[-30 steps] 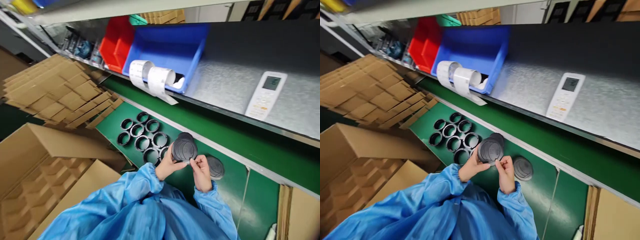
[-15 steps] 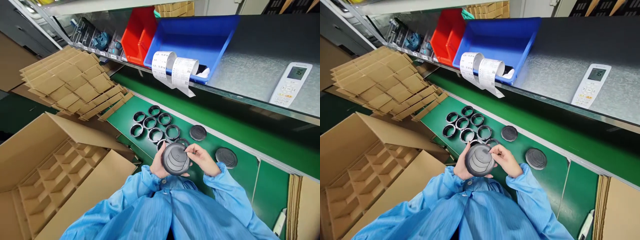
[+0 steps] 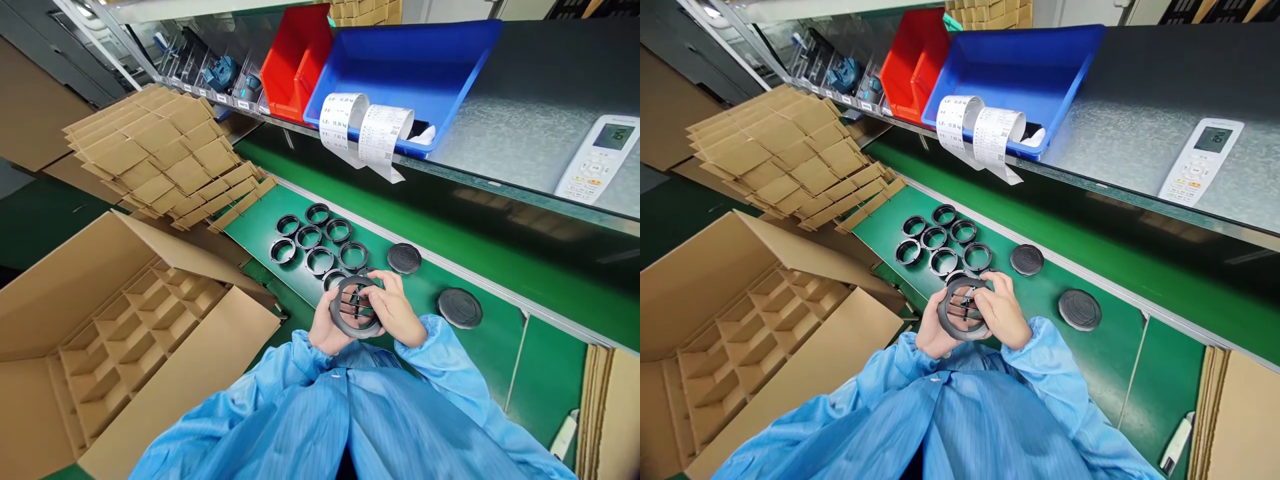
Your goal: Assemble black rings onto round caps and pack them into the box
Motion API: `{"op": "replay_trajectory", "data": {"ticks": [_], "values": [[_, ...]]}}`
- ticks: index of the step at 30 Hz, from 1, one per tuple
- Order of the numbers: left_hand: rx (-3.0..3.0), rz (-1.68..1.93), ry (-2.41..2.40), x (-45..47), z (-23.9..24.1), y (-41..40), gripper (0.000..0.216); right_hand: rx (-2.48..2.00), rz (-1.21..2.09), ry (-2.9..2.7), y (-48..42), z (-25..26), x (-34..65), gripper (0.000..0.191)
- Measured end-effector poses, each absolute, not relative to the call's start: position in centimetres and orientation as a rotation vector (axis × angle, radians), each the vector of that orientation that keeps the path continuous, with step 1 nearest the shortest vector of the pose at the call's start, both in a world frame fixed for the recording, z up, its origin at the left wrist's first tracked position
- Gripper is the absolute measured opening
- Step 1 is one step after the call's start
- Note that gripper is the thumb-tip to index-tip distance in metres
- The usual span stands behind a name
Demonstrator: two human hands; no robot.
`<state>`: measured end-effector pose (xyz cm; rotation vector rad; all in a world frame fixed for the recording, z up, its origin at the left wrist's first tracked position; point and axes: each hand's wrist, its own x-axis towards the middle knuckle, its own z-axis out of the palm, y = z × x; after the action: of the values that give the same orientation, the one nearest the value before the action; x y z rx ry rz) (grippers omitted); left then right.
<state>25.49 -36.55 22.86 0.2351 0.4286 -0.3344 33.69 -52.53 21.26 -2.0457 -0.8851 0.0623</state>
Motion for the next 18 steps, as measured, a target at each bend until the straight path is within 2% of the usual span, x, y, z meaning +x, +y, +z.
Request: {"op": "replay_trajectory", "data": {"ticks": [4,10,18], "values": [[0.222,-0.312,0.409,25.3,23.3,-36.6,0.044,-1.963,0.109,-0.849,-52.4,22.0,33.8,0.059],[0.237,-0.317,0.38,25.6,23.8,-36.6,0.049,-1.703,0.396,-0.579,-52.1,22.5,33.8,0.068],[0.215,-0.355,0.382,26.2,23.9,-36.8,0.052,-1.628,0.452,-0.463,-51.9,22.2,34.4,0.064]]}}
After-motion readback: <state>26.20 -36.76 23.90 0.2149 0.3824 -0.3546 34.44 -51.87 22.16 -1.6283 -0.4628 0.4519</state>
